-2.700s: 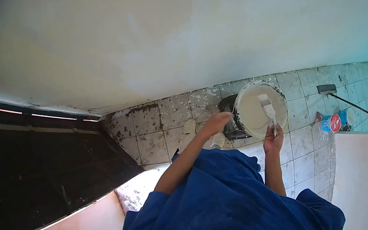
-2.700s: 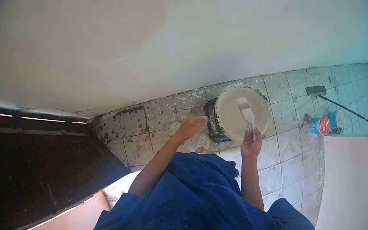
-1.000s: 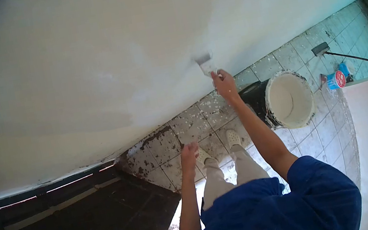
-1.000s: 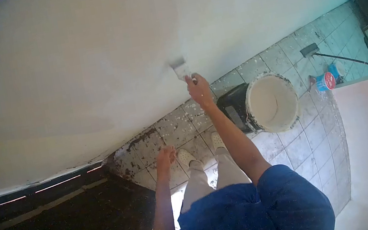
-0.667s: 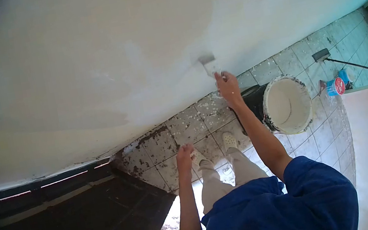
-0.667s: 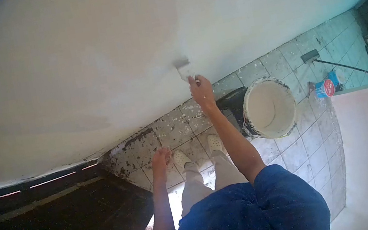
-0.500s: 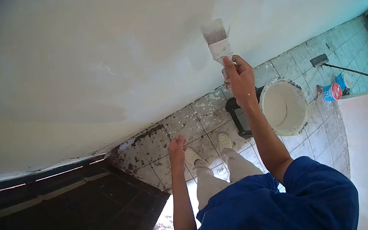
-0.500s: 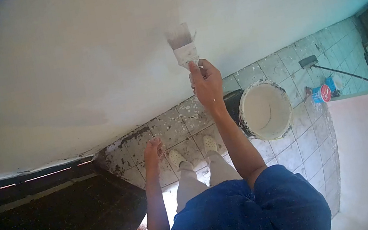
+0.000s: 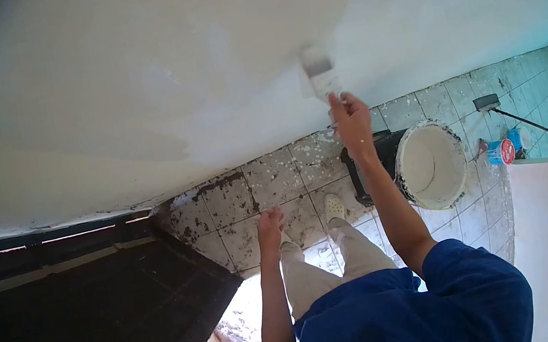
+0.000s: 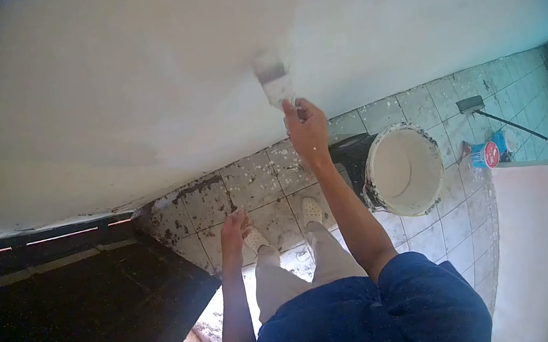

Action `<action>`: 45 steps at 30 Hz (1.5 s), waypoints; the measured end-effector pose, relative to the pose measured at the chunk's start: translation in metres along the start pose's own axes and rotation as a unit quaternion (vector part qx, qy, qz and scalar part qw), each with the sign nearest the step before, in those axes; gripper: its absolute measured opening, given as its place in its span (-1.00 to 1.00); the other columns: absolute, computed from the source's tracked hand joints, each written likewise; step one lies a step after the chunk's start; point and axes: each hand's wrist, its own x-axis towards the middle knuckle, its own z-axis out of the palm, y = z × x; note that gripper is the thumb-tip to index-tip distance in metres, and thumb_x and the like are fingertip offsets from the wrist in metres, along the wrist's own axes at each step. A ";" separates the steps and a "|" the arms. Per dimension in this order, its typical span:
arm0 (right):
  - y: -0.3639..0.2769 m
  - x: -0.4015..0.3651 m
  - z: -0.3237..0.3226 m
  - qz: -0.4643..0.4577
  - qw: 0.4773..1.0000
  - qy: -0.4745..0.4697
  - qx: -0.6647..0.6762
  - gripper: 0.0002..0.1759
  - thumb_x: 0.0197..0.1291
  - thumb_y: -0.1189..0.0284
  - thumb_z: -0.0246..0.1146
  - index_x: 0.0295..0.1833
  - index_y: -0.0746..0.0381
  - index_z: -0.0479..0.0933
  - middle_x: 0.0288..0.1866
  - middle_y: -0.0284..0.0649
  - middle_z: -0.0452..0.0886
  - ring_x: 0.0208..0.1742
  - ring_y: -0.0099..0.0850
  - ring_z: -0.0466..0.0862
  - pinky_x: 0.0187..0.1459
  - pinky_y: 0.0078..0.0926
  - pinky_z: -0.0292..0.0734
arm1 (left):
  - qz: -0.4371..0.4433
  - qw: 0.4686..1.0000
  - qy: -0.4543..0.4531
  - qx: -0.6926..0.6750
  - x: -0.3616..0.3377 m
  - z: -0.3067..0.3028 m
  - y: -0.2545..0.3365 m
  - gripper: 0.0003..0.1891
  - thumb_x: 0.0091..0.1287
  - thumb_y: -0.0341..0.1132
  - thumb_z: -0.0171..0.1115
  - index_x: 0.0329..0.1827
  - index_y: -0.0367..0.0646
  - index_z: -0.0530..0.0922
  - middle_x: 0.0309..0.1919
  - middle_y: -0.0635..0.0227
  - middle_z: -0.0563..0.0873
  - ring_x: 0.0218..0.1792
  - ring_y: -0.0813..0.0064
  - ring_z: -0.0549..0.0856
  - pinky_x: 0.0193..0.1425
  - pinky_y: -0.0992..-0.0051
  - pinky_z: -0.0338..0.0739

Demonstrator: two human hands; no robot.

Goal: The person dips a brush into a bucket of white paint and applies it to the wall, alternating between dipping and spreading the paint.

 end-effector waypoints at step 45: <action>0.181 0.007 0.098 -0.046 0.960 0.078 -0.264 -0.59 0.20 0.21 0.21 -0.35 0.43 0.54 -0.62 -0.09 0.55 -0.58 -0.21 0.55 -0.47 -0.27 0.37 | 0.010 0.996 -0.080 0.038 0.026 -0.051 -0.015 -0.66 0.36 -0.10 0.12 0.04 -0.13 0.48 -0.01 0.35 0.60 0.06 0.49 0.55 0.06 0.47 0.40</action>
